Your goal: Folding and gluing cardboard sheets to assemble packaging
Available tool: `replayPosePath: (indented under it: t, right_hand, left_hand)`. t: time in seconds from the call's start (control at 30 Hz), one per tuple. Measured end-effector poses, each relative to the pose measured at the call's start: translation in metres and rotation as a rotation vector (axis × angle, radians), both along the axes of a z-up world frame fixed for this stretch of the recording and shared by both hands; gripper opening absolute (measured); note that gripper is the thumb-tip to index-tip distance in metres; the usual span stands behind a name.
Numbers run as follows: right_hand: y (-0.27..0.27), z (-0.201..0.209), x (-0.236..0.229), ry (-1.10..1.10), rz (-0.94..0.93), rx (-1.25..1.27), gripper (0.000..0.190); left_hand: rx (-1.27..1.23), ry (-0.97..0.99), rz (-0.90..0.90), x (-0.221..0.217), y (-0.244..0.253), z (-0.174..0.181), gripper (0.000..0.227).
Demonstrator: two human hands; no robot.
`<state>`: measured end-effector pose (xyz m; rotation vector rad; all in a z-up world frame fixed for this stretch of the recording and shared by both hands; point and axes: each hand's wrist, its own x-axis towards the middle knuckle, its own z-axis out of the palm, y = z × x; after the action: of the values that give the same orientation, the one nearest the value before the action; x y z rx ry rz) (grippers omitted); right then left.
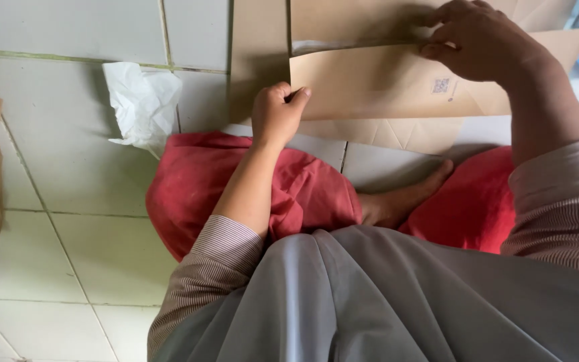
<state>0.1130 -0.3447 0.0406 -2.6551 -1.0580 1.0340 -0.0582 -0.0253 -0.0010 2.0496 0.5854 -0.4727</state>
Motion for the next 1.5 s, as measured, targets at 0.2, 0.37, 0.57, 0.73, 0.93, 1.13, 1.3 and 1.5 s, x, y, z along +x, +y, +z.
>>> replayPosePath:
  t: [0.2,0.37,0.57,0.73,0.93,1.13,1.3,1.5]
  right_hand:
    - [-0.026,-0.035,-0.011,-0.219,0.005,0.26,0.037]
    - [-0.031,-0.047,-0.027,-0.287,-0.199,0.359,0.016]
    - [-0.026,-0.043,-0.025,-0.256,-0.28,0.392,0.015]
    - [-0.024,-0.044,-0.028,-0.308,-0.296,0.451,0.013]
    - [-0.027,-0.047,-0.028,-0.324,-0.305,0.45,0.014]
    - [-0.024,-0.047,-0.031,-0.318,-0.342,0.469,0.013]
    - [-0.027,-0.052,-0.033,-0.349,-0.328,0.471,0.014]
    - [-0.026,-0.05,-0.033,-0.341,-0.329,0.472,0.013]
  left_hand:
    - [0.037,0.147,0.125,0.021,-0.01,0.019,0.029]
    - [0.136,0.107,0.19,0.029,-0.021,0.02,0.042]
    - [0.189,0.019,0.285,0.036,-0.025,0.011,0.035]
    - [0.187,0.038,0.359,0.042,-0.026,0.008,0.027]
    - [0.179,0.092,0.375,0.048,-0.026,0.011,0.026]
    - [0.184,0.121,0.371,0.049,-0.024,0.01,0.028]
    - [0.162,0.177,0.371,0.053,-0.022,0.016,0.029]
    - [0.163,0.197,0.355,0.055,-0.021,0.014,0.031]
